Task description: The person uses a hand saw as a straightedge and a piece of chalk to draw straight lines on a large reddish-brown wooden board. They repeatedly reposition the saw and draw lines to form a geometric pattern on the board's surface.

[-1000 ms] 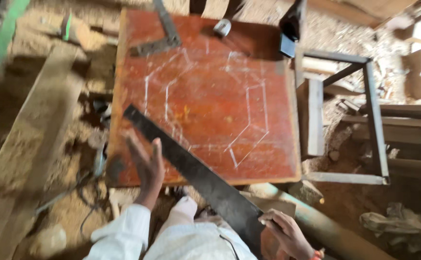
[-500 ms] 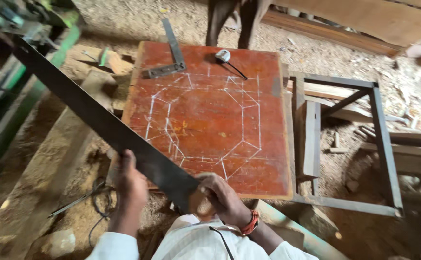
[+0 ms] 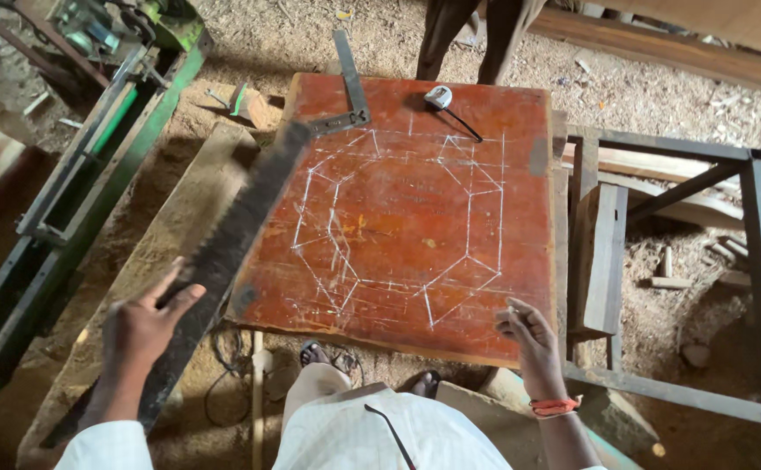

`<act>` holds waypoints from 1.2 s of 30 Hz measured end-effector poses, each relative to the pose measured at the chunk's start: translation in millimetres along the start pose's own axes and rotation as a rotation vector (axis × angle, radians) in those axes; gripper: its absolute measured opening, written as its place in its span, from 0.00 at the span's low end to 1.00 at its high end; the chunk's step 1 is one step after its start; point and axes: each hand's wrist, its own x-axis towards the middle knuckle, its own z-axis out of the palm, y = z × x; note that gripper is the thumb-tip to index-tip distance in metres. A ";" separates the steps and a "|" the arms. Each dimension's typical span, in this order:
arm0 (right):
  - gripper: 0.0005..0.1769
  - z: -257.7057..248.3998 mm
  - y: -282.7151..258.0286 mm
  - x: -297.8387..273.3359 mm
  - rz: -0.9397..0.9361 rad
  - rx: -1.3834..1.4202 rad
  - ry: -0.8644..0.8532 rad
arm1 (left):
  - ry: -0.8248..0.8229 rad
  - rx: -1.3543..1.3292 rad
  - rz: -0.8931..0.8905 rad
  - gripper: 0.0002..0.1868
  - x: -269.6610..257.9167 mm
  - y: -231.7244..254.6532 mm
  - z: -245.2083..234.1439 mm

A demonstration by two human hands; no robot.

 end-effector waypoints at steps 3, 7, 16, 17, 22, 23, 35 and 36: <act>0.15 9.2 5.7 -0.9 0.005 0.007 0.054 | -0.125 0.268 -0.010 0.33 19.5 2.8 7.6; 0.11 45.8 9.7 -9.7 0.011 0.244 0.035 | 0.030 -0.173 0.256 0.32 66.3 6.6 37.3; 0.17 226.2 35.4 -37.2 0.199 0.189 0.134 | -0.187 -0.696 0.637 0.29 247.4 31.7 75.2; 0.17 258.5 42.2 -40.8 0.219 0.192 0.175 | -0.210 -0.736 0.755 0.29 261.8 31.1 77.2; 0.15 364.8 60.1 -76.9 0.145 0.200 0.218 | -0.462 -0.096 0.449 0.31 277.9 8.9 98.0; 0.13 376.6 63.8 -83.1 0.153 0.170 0.259 | -0.415 -0.212 0.568 0.30 279.1 3.9 102.6; 0.21 398.9 15.4 -86.0 0.251 0.444 0.517 | -0.261 -0.332 0.859 0.26 275.6 -28.7 169.3; 0.22 403.7 11.5 -83.5 0.275 0.407 0.559 | -0.246 -0.321 0.880 0.25 275.4 -29.0 169.9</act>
